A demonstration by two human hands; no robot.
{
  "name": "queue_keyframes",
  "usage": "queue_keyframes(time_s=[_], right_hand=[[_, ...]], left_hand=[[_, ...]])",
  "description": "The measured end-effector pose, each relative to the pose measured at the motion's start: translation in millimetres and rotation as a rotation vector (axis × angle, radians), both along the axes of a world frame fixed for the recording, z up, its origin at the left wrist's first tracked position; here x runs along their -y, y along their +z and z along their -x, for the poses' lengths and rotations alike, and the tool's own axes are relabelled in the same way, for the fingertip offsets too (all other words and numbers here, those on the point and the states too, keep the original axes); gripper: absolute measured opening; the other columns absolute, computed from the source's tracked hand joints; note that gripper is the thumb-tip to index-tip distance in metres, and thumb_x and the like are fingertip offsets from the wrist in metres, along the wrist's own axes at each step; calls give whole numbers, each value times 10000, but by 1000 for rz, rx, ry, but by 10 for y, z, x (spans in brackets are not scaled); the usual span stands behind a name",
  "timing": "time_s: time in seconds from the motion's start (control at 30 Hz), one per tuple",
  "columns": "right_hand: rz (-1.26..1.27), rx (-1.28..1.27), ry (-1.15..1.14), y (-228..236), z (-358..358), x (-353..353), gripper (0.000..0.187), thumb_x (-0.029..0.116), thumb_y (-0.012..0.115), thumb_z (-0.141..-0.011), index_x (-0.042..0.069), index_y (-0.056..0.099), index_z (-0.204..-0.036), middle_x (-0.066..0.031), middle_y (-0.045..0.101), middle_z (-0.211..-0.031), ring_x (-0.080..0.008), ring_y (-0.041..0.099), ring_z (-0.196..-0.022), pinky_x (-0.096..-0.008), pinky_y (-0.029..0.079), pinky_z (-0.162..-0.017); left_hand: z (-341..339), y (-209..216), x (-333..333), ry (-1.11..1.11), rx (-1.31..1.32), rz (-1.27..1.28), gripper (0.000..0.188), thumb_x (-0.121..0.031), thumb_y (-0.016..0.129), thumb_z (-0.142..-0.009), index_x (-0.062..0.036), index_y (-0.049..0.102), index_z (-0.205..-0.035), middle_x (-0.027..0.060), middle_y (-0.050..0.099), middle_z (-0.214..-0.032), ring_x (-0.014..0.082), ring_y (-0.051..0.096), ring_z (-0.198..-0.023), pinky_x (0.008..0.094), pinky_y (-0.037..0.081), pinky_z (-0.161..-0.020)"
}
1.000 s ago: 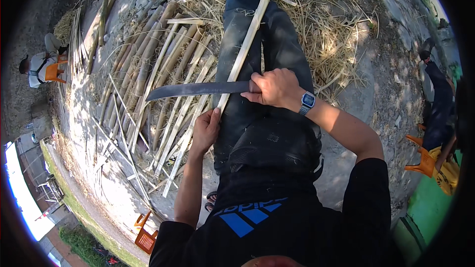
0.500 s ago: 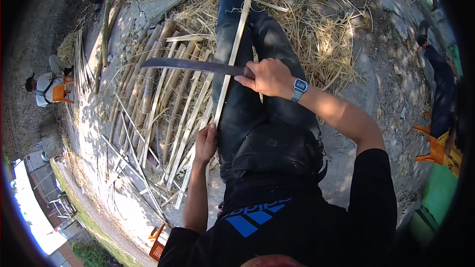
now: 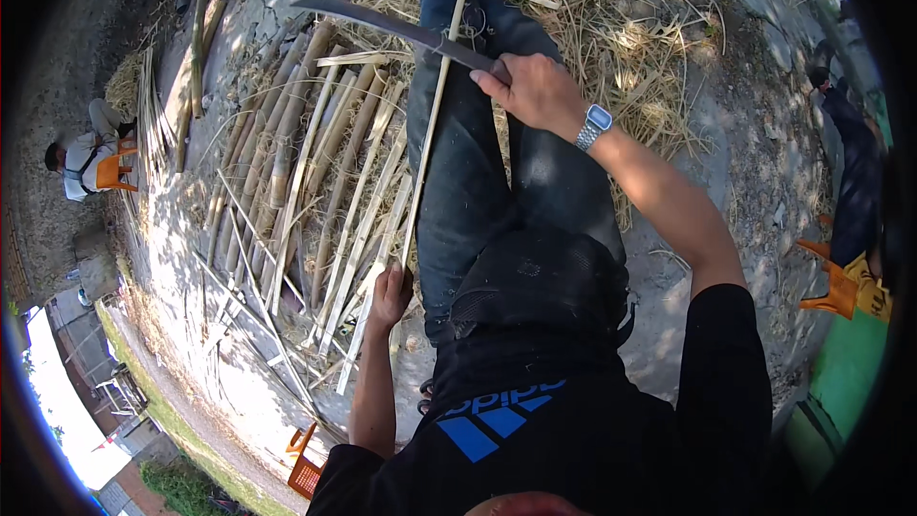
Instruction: The person strips a long bamboo piece using a machete and then uses a wooden mallet to split a hollow bamboo pole by hitting the machete blade into the end.
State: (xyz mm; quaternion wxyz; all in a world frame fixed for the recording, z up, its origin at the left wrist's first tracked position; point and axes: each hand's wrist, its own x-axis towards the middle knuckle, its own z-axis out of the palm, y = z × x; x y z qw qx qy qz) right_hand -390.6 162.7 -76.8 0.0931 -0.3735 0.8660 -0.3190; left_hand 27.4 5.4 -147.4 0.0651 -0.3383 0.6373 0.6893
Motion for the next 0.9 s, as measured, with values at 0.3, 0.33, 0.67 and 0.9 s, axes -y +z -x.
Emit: queue_keyframes(time_s=[0.3,0.33,0.67,0.9], right_hand=[[6,-302,135,-157,28,35,520,575,620,-937,88,623,-755,-90,652,-607,-331,678,-605,-428,537,-536],[-59,-303,-9,-50,235,86,536,566,597,-959,63,631,-777,-132,646,-616,-356,680,-655,-455,539,-568],[-126,-207,275,81,-274,-38,521,574,636,-931,99,628,-718,-111,645,-601,-338,668,-572,-458,538,-535],[-56,-518,-57,-291,987,-24,528,621,602,-929,121,672,-773,-116,654,-585,-332,680,-566,-455,560,-520]], left_hand=[[-21,-193,293,50,87,-214,558,-523,428,-1063,-133,393,-666,-52,285,-563,95,264,-474,299,209,-465],[-43,-248,329,45,82,-250,565,-534,427,-1061,-134,390,-664,-52,278,-564,95,267,-474,300,209,-466],[32,-82,267,-145,57,465,623,-435,382,-1090,-10,464,-642,77,419,-513,205,378,-467,408,302,-487],[69,-93,390,-169,42,725,549,-374,401,-1085,19,522,-720,182,441,-557,351,412,-499,472,331,-523]])
